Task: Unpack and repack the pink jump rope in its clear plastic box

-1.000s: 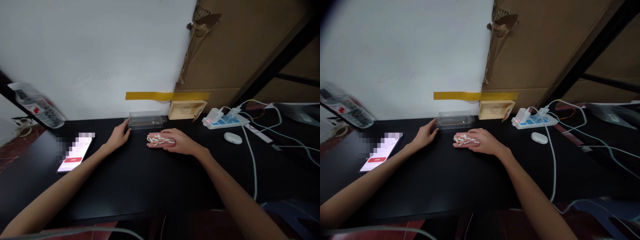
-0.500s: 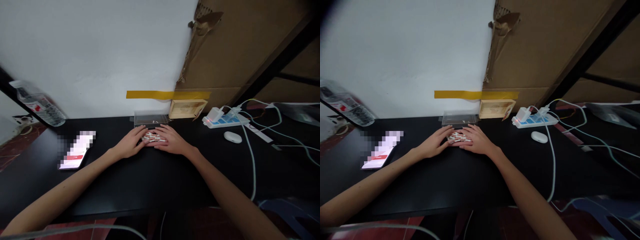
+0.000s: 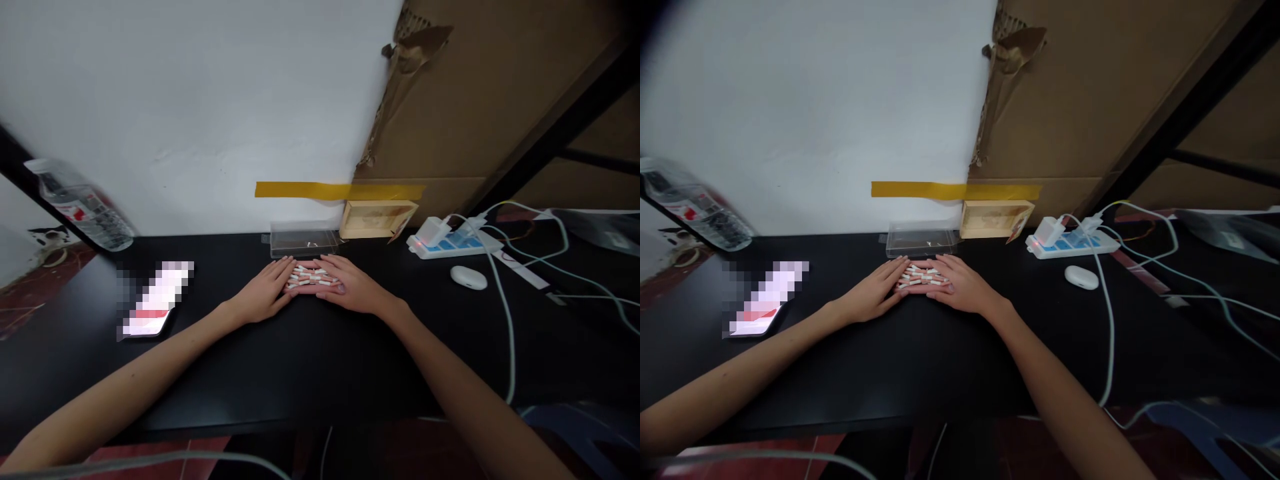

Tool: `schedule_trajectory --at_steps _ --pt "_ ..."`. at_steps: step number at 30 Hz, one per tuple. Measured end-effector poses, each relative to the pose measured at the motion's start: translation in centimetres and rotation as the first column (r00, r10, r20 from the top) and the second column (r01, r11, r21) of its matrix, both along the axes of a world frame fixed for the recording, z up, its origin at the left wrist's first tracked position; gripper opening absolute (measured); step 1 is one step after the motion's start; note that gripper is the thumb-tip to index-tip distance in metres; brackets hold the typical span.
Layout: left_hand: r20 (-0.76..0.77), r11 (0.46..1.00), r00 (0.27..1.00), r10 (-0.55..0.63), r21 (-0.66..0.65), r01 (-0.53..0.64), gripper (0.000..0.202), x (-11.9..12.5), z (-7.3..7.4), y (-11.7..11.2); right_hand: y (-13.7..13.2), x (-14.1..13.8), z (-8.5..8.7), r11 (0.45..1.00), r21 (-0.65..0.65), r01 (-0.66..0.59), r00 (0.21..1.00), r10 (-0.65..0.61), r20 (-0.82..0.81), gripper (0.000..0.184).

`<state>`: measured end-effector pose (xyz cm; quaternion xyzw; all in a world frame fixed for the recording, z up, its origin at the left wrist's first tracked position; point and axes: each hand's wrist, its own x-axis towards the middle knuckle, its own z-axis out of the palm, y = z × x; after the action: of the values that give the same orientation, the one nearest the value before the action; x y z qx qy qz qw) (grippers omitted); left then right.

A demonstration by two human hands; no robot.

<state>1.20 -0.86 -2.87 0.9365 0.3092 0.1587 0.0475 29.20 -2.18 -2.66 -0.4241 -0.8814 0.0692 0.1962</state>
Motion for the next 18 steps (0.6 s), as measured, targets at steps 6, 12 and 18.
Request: schedule_trajectory --at_steps 6,12,18 --pt "-0.003 1.000 1.000 0.016 0.020 -0.016 0.063 -0.04 -0.10 0.00 0.31 0.21 0.05 1.000 -0.012 -0.009 1.000 0.009 0.017 0.082" --pt "-0.019 0.998 1.000 0.019 0.064 -0.018 0.062 0.03 0.02 0.03 0.34 0.24 0.13 1.000 -0.026 -0.004 0.998 0.005 0.057 0.079" --pt "0.007 0.999 1.000 0.020 0.051 -0.020 0.062 -0.09 0.08 0.13 0.31 0.10 -0.25 1.000 -0.001 -0.023 0.999 0.023 0.042 0.086"
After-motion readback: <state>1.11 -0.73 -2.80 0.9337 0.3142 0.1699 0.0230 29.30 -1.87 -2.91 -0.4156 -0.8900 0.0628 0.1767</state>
